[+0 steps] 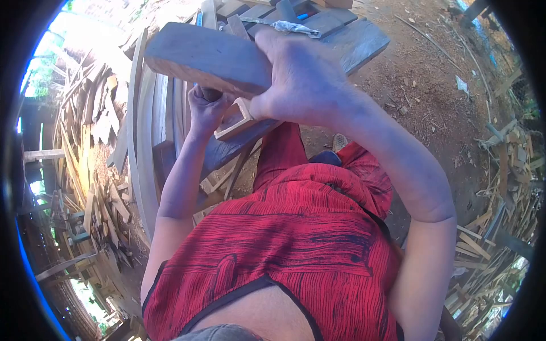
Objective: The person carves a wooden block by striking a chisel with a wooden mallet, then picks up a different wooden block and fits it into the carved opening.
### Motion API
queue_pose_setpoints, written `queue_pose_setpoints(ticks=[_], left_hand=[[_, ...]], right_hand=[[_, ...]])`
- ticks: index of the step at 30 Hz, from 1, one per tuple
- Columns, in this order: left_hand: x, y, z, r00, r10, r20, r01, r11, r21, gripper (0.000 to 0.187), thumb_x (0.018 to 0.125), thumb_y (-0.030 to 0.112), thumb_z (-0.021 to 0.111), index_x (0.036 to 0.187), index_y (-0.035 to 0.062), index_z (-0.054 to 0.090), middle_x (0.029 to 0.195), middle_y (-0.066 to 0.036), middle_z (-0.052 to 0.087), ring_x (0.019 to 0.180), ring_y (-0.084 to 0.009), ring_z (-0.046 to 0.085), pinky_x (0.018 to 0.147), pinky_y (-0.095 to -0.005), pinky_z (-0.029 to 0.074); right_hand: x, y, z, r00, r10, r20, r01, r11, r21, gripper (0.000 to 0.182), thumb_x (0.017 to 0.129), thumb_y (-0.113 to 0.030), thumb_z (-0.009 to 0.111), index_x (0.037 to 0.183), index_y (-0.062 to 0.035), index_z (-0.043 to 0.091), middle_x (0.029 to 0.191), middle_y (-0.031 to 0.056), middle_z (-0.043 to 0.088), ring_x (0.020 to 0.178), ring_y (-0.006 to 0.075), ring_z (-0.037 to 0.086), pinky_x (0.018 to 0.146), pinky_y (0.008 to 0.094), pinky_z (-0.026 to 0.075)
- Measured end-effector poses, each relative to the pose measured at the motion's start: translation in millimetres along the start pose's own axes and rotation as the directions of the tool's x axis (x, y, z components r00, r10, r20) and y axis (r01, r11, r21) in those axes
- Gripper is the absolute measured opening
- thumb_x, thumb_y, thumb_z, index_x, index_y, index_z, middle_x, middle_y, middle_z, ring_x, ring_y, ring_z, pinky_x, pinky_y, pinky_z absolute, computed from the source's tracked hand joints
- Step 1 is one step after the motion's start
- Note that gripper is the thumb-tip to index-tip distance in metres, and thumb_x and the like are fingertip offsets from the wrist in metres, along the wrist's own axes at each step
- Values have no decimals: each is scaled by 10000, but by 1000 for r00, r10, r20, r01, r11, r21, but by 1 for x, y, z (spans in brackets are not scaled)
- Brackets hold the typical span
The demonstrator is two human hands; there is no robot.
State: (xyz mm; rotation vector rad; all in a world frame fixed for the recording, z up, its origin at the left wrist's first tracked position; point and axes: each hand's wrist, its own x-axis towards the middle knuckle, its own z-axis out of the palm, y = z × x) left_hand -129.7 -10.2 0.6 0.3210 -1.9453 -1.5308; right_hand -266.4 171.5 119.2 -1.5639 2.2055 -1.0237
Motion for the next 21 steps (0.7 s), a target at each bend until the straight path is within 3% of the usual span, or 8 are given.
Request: queue_pose_setpoints(ticks=[3, 5, 7, 9, 12, 15, 16, 21], left_hand=[[-1, -7, -7, 1000, -19, -18, 20, 997, 78, 218, 738, 94, 775, 869, 23, 616, 746, 21, 612, 666, -30, 532, 599, -216, 447], [-2, -8, -9, 999, -30, -37, 31, 999, 35, 203, 731, 90, 776, 840, 28, 616, 715, 18, 607, 632, -35, 533, 573, -217, 436], [-3, 1, -12, 995, 54, -80, -55, 998, -7, 173, 736, 90, 767, 775, 36, 608, 664, 21, 586, 586, -39, 513, 545, -214, 422], [-7, -1, -21, 994, 39, -105, -39, 999, 0, 156, 736, 72, 752, 721, 41, 600, 640, 10, 589, 567, -53, 532, 535, -217, 428], [-13, 2, -36, 971, 33, -238, -60, 993, -103, 133, 741, 39, 715, 749, 42, 583, 610, -7, 561, 520, -93, 539, 505, -227, 427], [-21, -8, -50, 922, 56, -383, -126, 979, -160, 129, 776, 24, 641, 833, 61, 531, 634, -36, 527, 558, -130, 522, 530, -270, 423], [-18, -7, -49, 872, 29, -488, -175, 951, -256, 144, 780, 36, 668, 790, 63, 528, 583, -38, 527, 488, -131, 521, 479, -245, 425], [-7, -6, -56, 757, -143, -638, -148, 913, -380, 142, 768, 51, 694, 788, 72, 555, 583, -32, 537, 477, -120, 522, 461, -243, 418]], right_hand=[[-1, -1, -1, 972, -135, -190, 184, 946, 267, 665, 572, -151, 798, 1144, -5, 490, 892, 138, 624, 813, 193, 629, 723, 330, 489], [0, -21, 0, 938, -13, -345, 271, 647, 713, 605, 569, -191, 797, 1071, 49, 560, 833, 185, 648, 811, 264, 667, 736, 343, 518], [1, -9, 19, 889, -60, -454, 356, 712, 605, 666, 569, -193, 806, 1129, -4, 499, 898, 142, 635, 823, 204, 638, 727, 327, 488], [1, 9, 27, 998, -62, 7, 62, 998, -21, 664, 563, -274, 788, 1092, 46, 544, 852, 216, 643, 803, 325, 657, 731, 368, 516], [-1, 22, 34, 994, 92, 57, -99, 987, 131, 680, 554, -320, 784, 1072, 51, 547, 860, 228, 639, 797, 360, 647, 738, 385, 505], [-2, 36, 38, 997, 62, -34, -46, 936, 350, 674, 543, -303, 796, 1056, 58, 549, 874, 215, 638, 793, 333, 646, 747, 373, 494], [-3, 37, 39, 996, 66, -58, -26, 850, 527, 651, 550, -255, 811, 1056, 63, 550, 894, 165, 642, 809, 242, 641, 751, 330, 494], [-9, 26, 26, 983, 164, -77, -58, 686, 726, 614, 582, -196, 823, 1070, 59, 552, 931, 104, 632, 856, 154, 609, 765, 280, 493]])
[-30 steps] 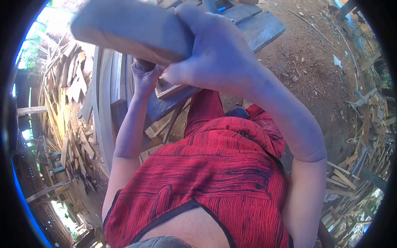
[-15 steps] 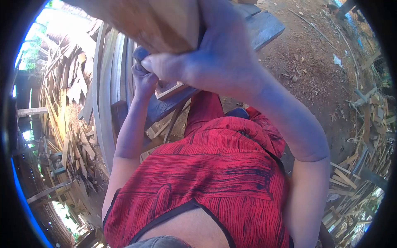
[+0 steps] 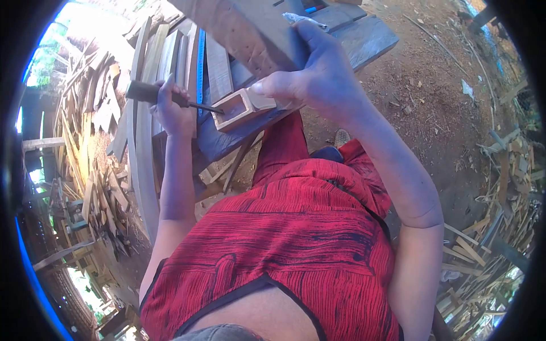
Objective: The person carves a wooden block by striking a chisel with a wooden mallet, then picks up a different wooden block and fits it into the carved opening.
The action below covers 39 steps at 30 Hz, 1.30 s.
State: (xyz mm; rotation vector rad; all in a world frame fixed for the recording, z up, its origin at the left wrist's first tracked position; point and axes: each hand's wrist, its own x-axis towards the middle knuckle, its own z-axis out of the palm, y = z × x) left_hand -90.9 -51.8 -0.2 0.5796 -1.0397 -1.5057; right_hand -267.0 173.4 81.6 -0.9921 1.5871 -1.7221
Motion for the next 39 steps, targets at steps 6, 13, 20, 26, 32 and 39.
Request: queue_pose_setpoints(ticks=[6, 13, 20, 26, 32, 39], left_hand=[[-23, 14, 31, 877, -42, 479, -158, 916, 370, 145, 772, 73, 731, 704, 72, 602, 612, 30, 566, 530, -43, 515, 504, -208, 406], [-17, 7, 39, 818, -138, 559, -152, 885, 441, 136, 765, 64, 734, 720, 53, 606, 644, 20, 589, 572, -38, 530, 526, -207, 417], [-17, 2, 40, 820, -109, 562, -116, 930, 350, 110, 764, 44, 724, 764, 40, 614, 672, 8, 612, 608, -43, 559, 565, -214, 463], [-23, -4, 37, 759, -94, 644, -246, 875, 418, 111, 772, 36, 711, 817, 42, 610, 719, 2, 622, 628, -41, 564, 581, -206, 470], [-27, 3, 43, 796, -96, 598, -157, 921, 357, 149, 754, 50, 734, 842, 20, 617, 727, 2, 624, 634, -52, 562, 610, -223, 480], [-26, 4, 37, 825, -67, 561, -194, 899, 393, 173, 741, 77, 769, 774, 45, 602, 695, 12, 609, 639, -47, 558, 608, -217, 471]], right_hand=[[1, -17, 2, 991, -128, -37, 126, 990, -61, 618, 604, -173, 809, 1131, 15, 547, 969, 84, 628, 834, 132, 605, 717, 259, 489], [3, -60, 62, 728, -450, -516, 427, 888, -171, 585, 634, -108, 820, 1106, 27, 501, 956, 93, 596, 804, 145, 617, 712, 272, 502], [11, -22, 14, 974, -78, 214, 201, 732, -651, 574, 616, -142, 778, 1118, -37, 520, 927, 66, 609, 822, 164, 597, 745, 301, 478], [8, -50, 26, 951, -310, -7, 294, 895, 335, 559, 631, -55, 825, 1077, 18, 497, 985, 78, 590, 887, 140, 615, 765, 277, 501], [9, -38, 10, 975, -112, 194, 208, 778, -593, 579, 603, -147, 762, 1111, -18, 514, 882, 90, 612, 803, 156, 598, 722, 311, 477], [10, -38, 24, 913, -405, 48, 401, 868, -292, 526, 578, -240, 773, 996, 3, 566, 859, 212, 646, 825, 360, 658, 741, 436, 508]])
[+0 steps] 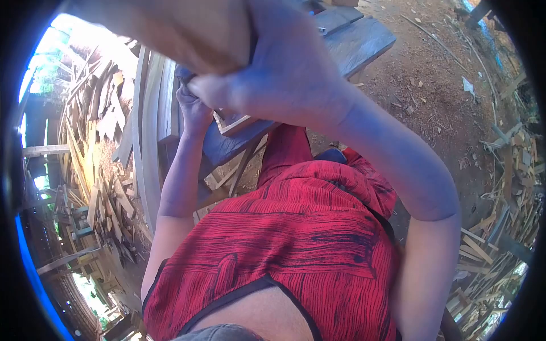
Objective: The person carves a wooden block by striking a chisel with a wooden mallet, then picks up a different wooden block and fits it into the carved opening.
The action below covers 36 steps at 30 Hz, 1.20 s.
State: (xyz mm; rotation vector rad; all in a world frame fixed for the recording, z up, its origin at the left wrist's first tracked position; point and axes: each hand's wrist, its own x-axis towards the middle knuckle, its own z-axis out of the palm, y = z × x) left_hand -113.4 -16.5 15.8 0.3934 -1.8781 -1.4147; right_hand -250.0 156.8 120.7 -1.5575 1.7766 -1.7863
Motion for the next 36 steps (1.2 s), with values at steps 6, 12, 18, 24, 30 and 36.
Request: queue_pose_setpoints(ticks=[6, 12, 18, 24, 30, 36], left_hand=[[-4, -2, -4, 1000, 15, 15, -15, 1000, -24, 161, 748, 54, 744, 819, 49, 599, 717, 9, 617, 653, -53, 565, 618, -220, 469], [-5, -7, -5, 1000, 24, 10, -25, 999, 21, 143, 749, 47, 727, 809, 54, 597, 720, 10, 613, 653, -51, 560, 610, -219, 465], [-10, 1, -7, 998, -56, 23, 55, 998, 42, 132, 754, 46, 725, 800, 52, 601, 711, 10, 613, 653, -55, 569, 614, -219, 471], [-10, -2, 0, 989, 145, -10, -146, 986, -87, 102, 761, 14, 688, 826, 28, 610, 750, 1, 641, 736, -78, 616, 692, -238, 507], [-12, -2, 0, 998, 63, 12, -62, 997, -47, 143, 755, 49, 738, 819, 29, 612, 739, -5, 637, 666, -63, 590, 613, -227, 490], [-13, 3, 1, 998, 60, -5, -61, 995, -73, 155, 748, 59, 757, 802, 34, 613, 708, 10, 617, 634, -53, 573, 582, -214, 471]], right_hand=[[7, -14, -15, 958, 208, 199, -124, 922, -368, 521, 603, -166, 795, 1054, -26, 575, 896, 118, 660, 812, 199, 655, 717, 335, 494], [0, -3, -2, 997, -21, 71, 28, 994, -107, 549, 573, -210, 763, 1025, 34, 572, 777, 195, 652, 770, 352, 665, 729, 403, 519], [12, -30, -22, 955, 179, 236, -104, 948, -301, 533, 569, -149, 769, 1039, 16, 578, 853, 118, 642, 816, 179, 633, 742, 314, 486], [0, -10, -3, 980, 24, 200, 38, 953, -300, 587, 572, -126, 775, 1097, 12, 553, 846, 82, 651, 830, 160, 644, 745, 297, 503], [10, -23, -20, 976, 161, 144, -171, 984, 59, 654, 554, -217, 790, 1120, 21, 564, 918, 178, 655, 844, 263, 662, 769, 351, 508], [-8, -3, -9, 954, 175, 242, -80, 930, -358, 509, 638, -161, 798, 1062, -32, 547, 926, 49, 620, 856, 139, 603, 736, 288, 470]])
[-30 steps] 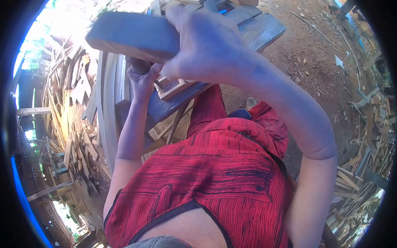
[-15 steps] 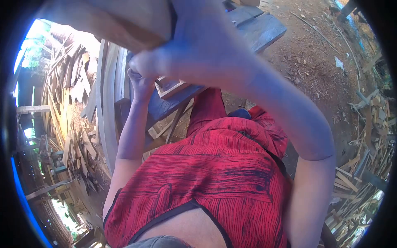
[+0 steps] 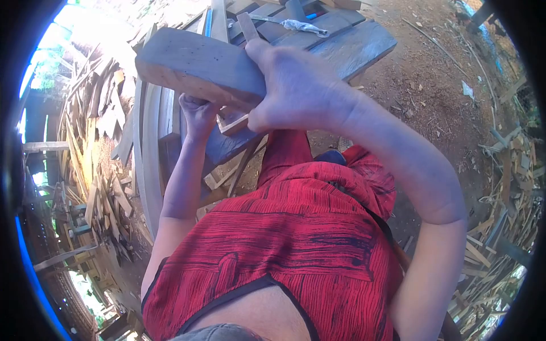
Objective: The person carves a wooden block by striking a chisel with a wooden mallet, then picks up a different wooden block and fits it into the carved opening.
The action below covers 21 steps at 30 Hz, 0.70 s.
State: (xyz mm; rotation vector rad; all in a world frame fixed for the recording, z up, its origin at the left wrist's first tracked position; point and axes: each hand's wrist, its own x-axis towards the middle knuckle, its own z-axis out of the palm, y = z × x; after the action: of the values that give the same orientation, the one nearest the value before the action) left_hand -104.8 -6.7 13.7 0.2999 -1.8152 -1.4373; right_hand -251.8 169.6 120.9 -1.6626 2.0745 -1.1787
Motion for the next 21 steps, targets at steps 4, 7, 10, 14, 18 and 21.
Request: queue_pose_setpoints(ticks=[4, 7, 10, 14, 18, 21], left_hand=[[-1, 3, -4, 1000, -16, -11, 16, 999, 39, 160, 737, 50, 765, 760, 46, 607, 689, 23, 598, 623, -47, 550, 576, -219, 453], [1, 0, -5, 1000, 16, -14, -15, 998, 66, 168, 734, 52, 768, 744, 55, 600, 674, 32, 581, 596, -44, 520, 560, -212, 430], [-1, -5, -12, 999, 37, -26, -37, 999, 14, 176, 724, 63, 778, 755, 49, 606, 681, 25, 593, 614, -49, 543, 578, -218, 443], [-3, -2, -12, 998, 21, -63, -22, 1000, -6, 176, 721, 68, 780, 760, 47, 610, 688, 20, 602, 624, -55, 560, 588, -224, 456], [-4, -2, -13, 996, 23, -89, -24, 1000, -11, 177, 717, 68, 781, 761, 47, 611, 696, 9, 609, 627, -63, 567, 586, -226, 462], [-7, -7, -15, 992, 49, -120, -47, 999, 15, 177, 714, 61, 782, 767, 47, 613, 696, 2, 612, 628, -67, 571, 579, -228, 464]], right_hand=[[10, -17, -17, 991, -77, -105, 93, 983, 156, 499, 610, -158, 780, 1025, -23, 539, 867, 107, 618, 821, 208, 621, 718, 338, 481], [13, -17, -6, 966, -99, -239, 187, 906, 379, 510, 594, -183, 769, 1019, -14, 543, 860, 157, 628, 821, 282, 634, 726, 386, 493], [8, -8, 17, 982, -175, -72, 167, 980, -111, 535, 596, -253, 757, 1030, -7, 565, 851, 199, 658, 807, 368, 653, 741, 433, 513], [10, -24, -7, 999, -8, 36, 12, 995, -99, 543, 591, -167, 777, 1034, -13, 503, 889, 159, 596, 774, 236, 619, 689, 354, 481], [10, -35, -16, 963, -179, -203, 224, 948, 228, 542, 642, -148, 826, 1032, 5, 482, 931, 81, 592, 821, 130, 589, 706, 274, 483], [10, -3, 29, 975, -157, -154, 176, 977, 121, 526, 591, -145, 771, 1028, -1, 515, 862, 109, 602, 718, 195, 611, 666, 336, 484]])
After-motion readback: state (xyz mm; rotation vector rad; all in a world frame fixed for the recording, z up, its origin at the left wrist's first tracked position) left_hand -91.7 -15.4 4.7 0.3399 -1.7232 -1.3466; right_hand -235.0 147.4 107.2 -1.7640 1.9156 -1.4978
